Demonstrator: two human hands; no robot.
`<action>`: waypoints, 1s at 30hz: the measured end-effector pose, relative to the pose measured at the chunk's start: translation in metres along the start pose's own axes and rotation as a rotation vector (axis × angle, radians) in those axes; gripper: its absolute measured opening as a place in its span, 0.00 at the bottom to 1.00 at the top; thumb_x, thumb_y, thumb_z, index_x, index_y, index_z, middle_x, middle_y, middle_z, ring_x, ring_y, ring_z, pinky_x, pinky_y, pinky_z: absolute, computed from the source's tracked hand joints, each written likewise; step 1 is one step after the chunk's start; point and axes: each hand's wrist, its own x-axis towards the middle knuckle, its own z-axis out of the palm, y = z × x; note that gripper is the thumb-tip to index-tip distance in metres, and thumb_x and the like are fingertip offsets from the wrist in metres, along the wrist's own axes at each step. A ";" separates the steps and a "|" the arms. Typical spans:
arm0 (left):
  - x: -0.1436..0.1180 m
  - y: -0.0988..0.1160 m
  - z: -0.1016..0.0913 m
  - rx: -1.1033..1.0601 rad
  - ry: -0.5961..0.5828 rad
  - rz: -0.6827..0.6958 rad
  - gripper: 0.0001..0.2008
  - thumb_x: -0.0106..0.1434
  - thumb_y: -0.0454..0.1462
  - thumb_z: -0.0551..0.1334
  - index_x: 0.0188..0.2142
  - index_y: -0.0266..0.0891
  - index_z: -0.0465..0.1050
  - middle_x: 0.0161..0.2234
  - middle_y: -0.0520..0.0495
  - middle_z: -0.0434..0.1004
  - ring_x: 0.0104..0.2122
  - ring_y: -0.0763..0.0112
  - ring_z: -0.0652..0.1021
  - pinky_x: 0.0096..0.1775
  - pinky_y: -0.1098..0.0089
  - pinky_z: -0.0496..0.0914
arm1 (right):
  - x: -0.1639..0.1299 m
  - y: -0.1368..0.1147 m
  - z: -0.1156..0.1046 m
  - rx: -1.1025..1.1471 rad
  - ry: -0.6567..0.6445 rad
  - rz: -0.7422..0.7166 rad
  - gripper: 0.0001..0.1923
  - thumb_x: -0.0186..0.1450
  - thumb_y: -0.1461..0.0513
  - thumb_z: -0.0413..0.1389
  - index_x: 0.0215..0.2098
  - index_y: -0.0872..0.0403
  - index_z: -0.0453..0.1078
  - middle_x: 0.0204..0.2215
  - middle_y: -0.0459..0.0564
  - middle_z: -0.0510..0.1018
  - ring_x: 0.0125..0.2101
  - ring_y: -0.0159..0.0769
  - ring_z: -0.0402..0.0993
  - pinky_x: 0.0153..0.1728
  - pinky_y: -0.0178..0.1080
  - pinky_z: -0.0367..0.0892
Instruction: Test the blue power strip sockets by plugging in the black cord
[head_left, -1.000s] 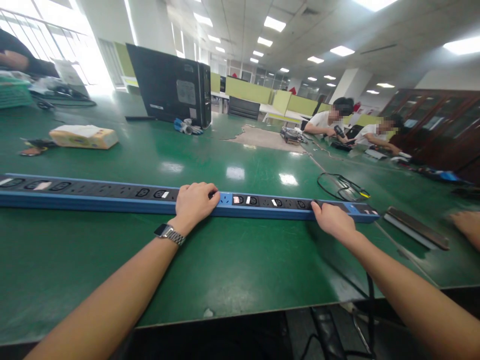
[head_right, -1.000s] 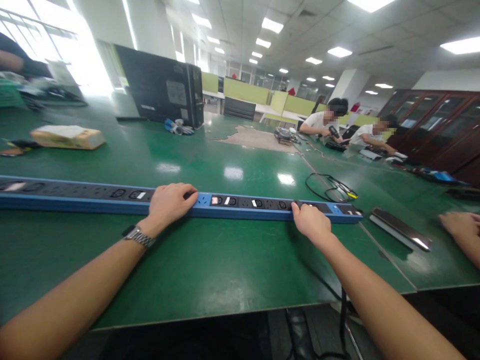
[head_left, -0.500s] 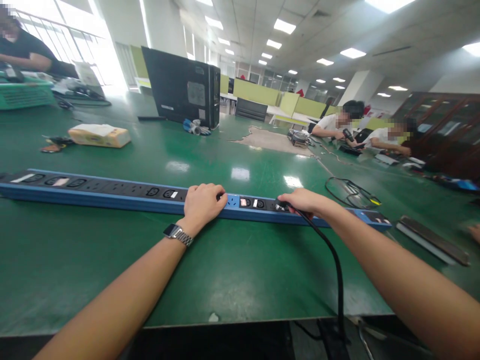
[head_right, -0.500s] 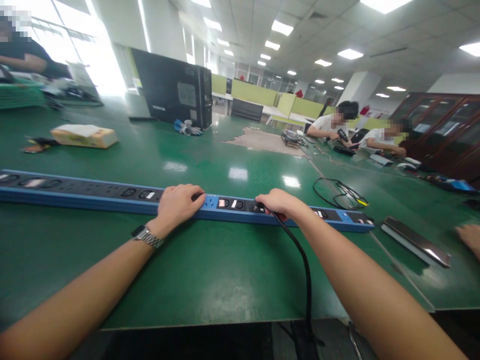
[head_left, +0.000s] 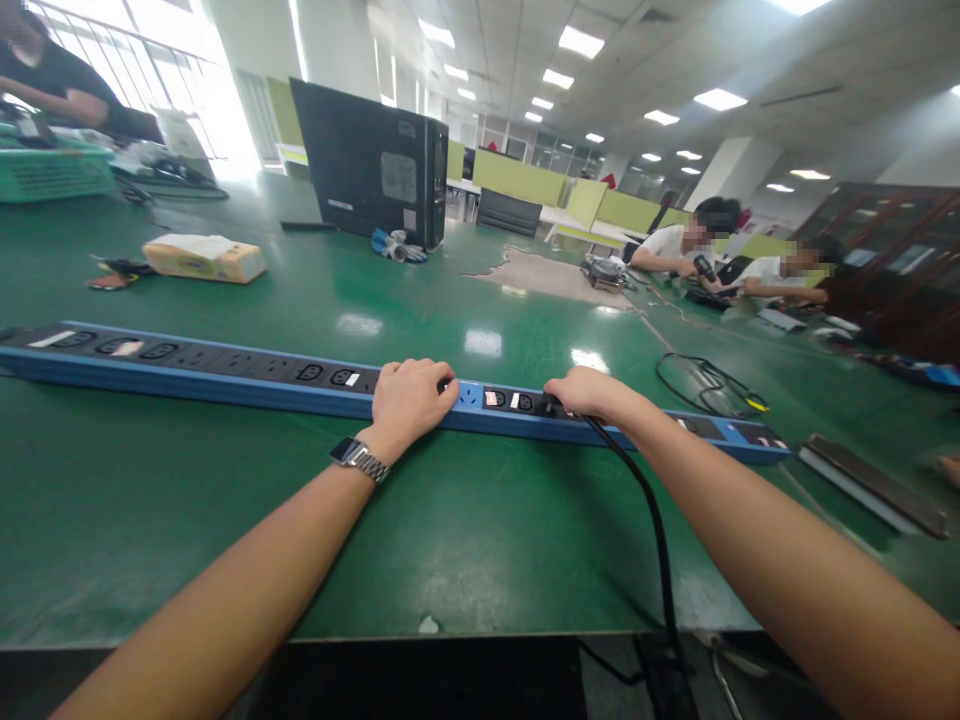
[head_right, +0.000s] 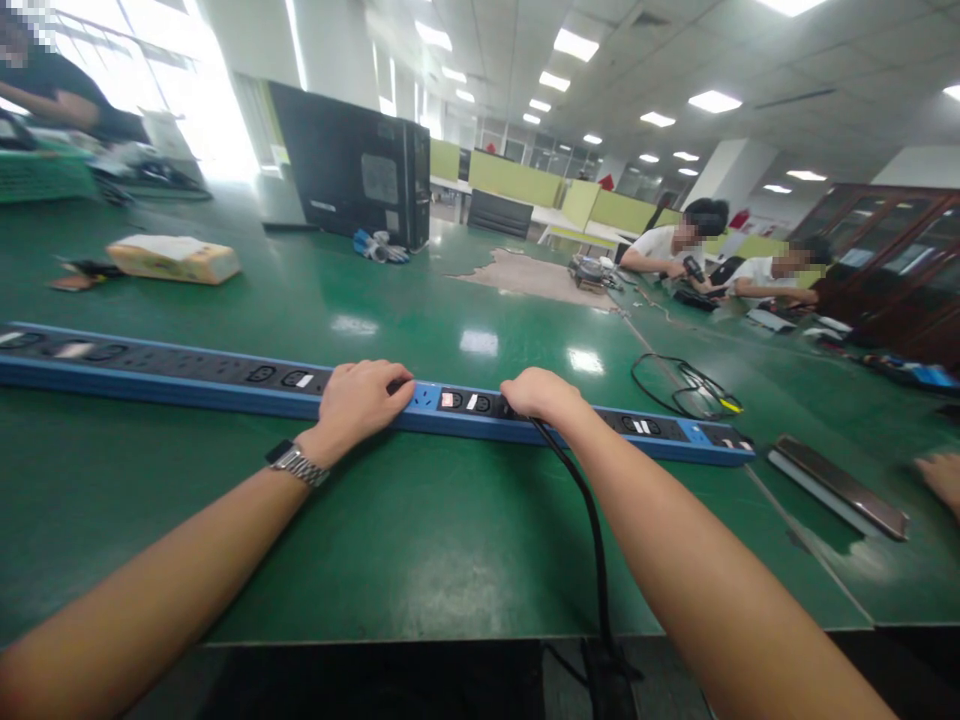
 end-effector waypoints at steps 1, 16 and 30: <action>0.000 0.000 0.000 0.001 -0.002 0.002 0.15 0.64 0.44 0.53 0.37 0.45 0.78 0.37 0.47 0.80 0.41 0.59 0.76 0.45 0.59 0.60 | 0.001 -0.001 0.000 -0.019 0.015 -0.016 0.24 0.64 0.52 0.48 0.42 0.60 0.78 0.37 0.61 0.81 0.38 0.42 0.78 0.36 0.35 0.66; 0.000 0.002 -0.004 0.015 -0.029 0.003 0.16 0.64 0.44 0.53 0.39 0.44 0.78 0.38 0.44 0.80 0.41 0.57 0.76 0.44 0.59 0.61 | -0.003 -0.011 0.017 0.115 0.083 0.086 0.27 0.65 0.53 0.45 0.46 0.63 0.76 0.44 0.66 0.78 0.43 0.46 0.77 0.39 0.39 0.68; 0.000 0.002 -0.004 0.029 -0.034 0.000 0.16 0.64 0.44 0.52 0.38 0.44 0.78 0.38 0.45 0.80 0.41 0.57 0.76 0.44 0.59 0.61 | -0.026 -0.016 0.017 0.026 0.061 0.118 0.30 0.68 0.48 0.43 0.52 0.60 0.74 0.51 0.66 0.75 0.49 0.48 0.74 0.47 0.44 0.67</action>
